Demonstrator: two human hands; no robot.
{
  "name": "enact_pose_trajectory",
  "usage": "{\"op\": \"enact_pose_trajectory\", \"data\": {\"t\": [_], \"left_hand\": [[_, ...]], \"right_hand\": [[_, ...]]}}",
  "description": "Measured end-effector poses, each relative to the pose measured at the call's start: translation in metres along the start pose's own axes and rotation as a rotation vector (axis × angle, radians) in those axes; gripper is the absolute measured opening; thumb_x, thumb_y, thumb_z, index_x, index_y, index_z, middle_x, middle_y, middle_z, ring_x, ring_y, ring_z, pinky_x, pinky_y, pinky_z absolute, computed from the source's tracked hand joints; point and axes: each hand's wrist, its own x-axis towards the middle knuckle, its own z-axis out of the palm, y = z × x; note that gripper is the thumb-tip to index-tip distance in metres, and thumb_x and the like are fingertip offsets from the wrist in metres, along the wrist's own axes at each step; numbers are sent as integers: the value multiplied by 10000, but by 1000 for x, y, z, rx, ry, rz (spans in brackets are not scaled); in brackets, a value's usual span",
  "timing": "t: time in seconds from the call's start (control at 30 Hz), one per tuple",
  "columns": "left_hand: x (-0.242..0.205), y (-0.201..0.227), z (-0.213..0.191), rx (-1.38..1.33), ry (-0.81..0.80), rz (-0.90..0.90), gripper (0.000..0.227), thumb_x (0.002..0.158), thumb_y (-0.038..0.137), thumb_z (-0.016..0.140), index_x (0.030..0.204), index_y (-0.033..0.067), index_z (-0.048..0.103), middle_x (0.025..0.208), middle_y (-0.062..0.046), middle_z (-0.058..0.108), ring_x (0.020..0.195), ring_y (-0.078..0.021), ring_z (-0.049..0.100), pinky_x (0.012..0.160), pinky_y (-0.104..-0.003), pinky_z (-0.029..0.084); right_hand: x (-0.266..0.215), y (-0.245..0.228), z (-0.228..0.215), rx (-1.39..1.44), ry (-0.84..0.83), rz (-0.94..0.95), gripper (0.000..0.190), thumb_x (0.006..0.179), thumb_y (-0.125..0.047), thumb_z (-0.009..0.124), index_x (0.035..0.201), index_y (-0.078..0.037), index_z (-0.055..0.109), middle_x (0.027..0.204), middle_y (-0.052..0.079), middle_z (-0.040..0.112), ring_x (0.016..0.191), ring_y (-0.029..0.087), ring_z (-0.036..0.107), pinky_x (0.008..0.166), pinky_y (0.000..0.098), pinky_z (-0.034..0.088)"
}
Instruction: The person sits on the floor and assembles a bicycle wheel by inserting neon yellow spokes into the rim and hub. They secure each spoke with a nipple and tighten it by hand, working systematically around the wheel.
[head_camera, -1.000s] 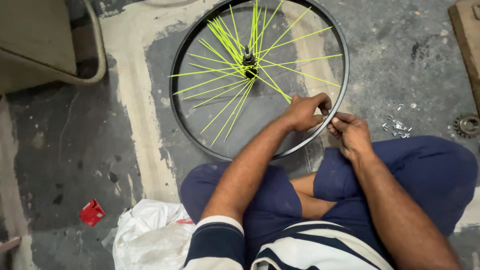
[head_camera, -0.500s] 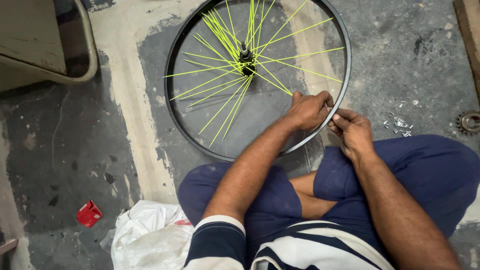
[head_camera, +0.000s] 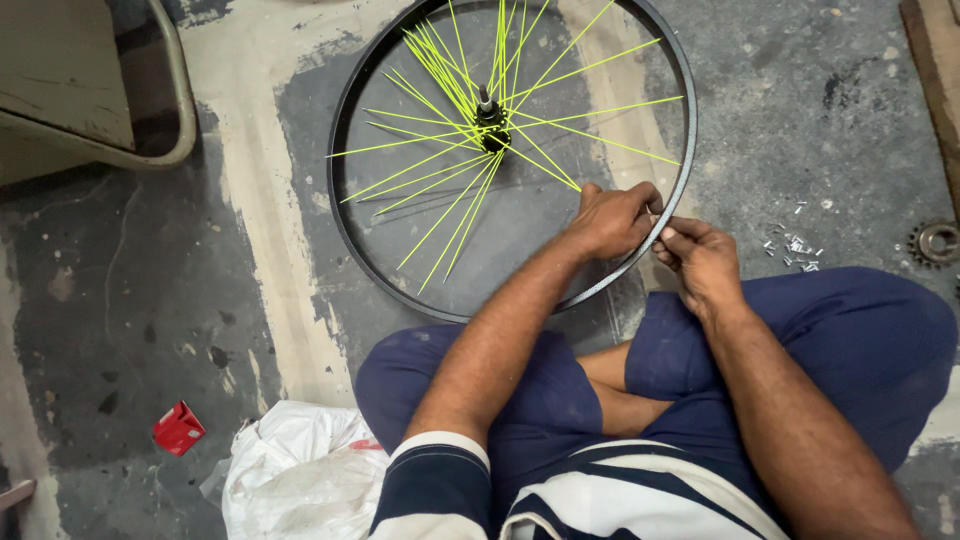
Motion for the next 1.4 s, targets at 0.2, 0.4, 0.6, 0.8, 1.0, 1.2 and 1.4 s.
{"op": "enact_pose_trajectory", "data": {"t": [0.2,0.4,0.6,0.8,1.0,1.2,1.4], "left_hand": [[1,3,-3,7,10,4,278,896,316,635,1150,203,648,957,-28,767,971,-248,717,971,-472,320],[-19,20,7,48,707,-7,350,811,223,732,1123,86,652,1106,-140,703,1113,-345,601,992,-477,387],[-19,-19,50,-849,842,-424,406,841,174,783,1100,-89,615,944,-171,638,824,-284,573,693,-410,464],[-45,-57,56,-972,275,-471,194,947,141,677,974,-50,695,781,-128,700,645,-203,648,559,-333,527],[-71,-53,53,-809,203,-360,184,925,136,713,1017,-18,668,859,-118,742,730,-188,704,627,-329,565],[-21,-36,76,-926,326,-297,250,888,138,704,1065,2,591,877,-130,719,760,-249,738,634,-408,602],[-14,-22,92,-484,508,-345,276,913,243,698,1081,58,580,892,-133,764,872,-323,744,792,-443,558]], "right_hand": [[0,-1,0,1,-16,-3,157,990,-15,658,1128,33,717,911,63,719,741,102,658,665,206,549],[6,2,0,-1,7,-1,164,974,-14,663,1124,35,708,903,63,724,737,112,665,655,209,553],[9,4,1,-7,36,-5,152,976,-12,657,1110,51,688,916,66,724,754,120,681,662,214,566],[10,-1,-1,24,32,-35,137,978,2,658,1104,47,685,900,68,709,713,122,656,632,217,555],[11,-4,2,4,89,-53,114,989,-38,702,1069,44,707,838,72,710,648,116,644,590,218,541],[-20,-10,-2,-45,168,-35,129,975,-70,746,1013,37,684,812,70,695,618,119,630,558,220,524],[-35,-10,-4,-58,109,2,158,915,2,694,1067,42,705,887,97,733,716,141,697,671,216,595]]}}
